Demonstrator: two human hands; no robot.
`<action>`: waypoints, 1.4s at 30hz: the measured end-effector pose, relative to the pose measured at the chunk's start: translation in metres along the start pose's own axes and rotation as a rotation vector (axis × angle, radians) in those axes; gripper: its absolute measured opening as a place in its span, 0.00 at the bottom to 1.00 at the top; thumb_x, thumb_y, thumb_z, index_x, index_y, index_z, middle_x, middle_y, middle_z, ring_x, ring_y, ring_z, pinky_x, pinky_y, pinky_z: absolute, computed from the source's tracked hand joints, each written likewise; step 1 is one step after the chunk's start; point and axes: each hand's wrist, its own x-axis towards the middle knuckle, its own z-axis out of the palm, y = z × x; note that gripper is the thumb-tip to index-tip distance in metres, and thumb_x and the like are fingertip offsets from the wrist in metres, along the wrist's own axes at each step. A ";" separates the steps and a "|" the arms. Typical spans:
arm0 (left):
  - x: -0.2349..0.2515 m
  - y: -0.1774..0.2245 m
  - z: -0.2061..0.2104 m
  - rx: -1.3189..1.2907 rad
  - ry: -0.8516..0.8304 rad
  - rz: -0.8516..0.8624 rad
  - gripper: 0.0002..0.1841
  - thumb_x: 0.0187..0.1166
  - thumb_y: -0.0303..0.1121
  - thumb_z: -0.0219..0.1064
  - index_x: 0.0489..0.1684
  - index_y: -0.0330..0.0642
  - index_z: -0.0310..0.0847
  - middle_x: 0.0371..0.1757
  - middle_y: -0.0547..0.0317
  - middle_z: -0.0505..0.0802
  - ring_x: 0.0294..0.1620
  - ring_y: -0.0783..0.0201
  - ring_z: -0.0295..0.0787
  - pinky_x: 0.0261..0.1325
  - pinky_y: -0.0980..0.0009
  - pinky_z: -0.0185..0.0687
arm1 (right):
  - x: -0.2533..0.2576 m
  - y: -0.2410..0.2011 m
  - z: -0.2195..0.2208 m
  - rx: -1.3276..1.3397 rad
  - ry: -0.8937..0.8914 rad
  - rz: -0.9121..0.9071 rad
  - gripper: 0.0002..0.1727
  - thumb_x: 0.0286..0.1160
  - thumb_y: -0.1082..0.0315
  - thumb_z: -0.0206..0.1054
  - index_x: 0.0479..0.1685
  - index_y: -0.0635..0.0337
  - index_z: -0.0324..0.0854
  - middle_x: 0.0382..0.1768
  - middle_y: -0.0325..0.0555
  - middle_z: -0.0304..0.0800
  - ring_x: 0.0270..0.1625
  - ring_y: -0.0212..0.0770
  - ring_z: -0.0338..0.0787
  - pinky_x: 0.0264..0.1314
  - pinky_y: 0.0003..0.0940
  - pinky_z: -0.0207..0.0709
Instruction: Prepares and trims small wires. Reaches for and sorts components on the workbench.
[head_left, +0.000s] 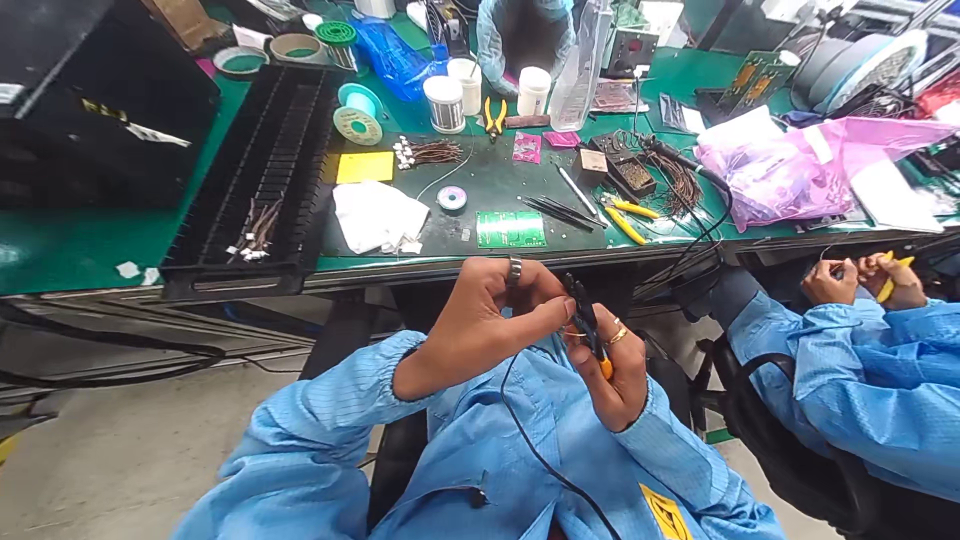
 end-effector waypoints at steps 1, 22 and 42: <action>0.000 0.000 0.000 0.000 -0.001 0.002 0.02 0.77 0.24 0.70 0.35 0.38 0.88 0.28 0.69 0.91 0.25 0.81 0.83 0.29 0.84 0.80 | 0.000 0.000 0.000 -0.010 0.003 -0.001 0.31 0.91 0.45 0.53 0.57 0.70 0.83 0.39 0.47 0.87 0.39 0.29 0.85 0.42 0.25 0.82; 0.034 -0.057 -0.009 0.001 0.118 -0.146 0.02 0.77 0.21 0.71 0.38 0.33 0.90 0.25 0.62 0.91 0.19 0.76 0.80 0.24 0.82 0.77 | 0.028 0.071 -0.011 -0.146 0.049 0.229 0.23 0.84 0.46 0.64 0.48 0.60 0.90 0.31 0.39 0.90 0.28 0.28 0.84 0.32 0.29 0.80; 0.026 0.007 -0.036 -0.003 0.229 0.167 0.06 0.84 0.25 0.67 0.47 0.32 0.86 0.34 0.61 0.93 0.26 0.75 0.86 0.28 0.80 0.84 | 0.106 0.120 -0.045 -0.849 0.015 0.210 0.38 0.73 0.29 0.63 0.62 0.53 0.90 0.56 0.59 0.92 0.54 0.60 0.93 0.48 0.62 0.84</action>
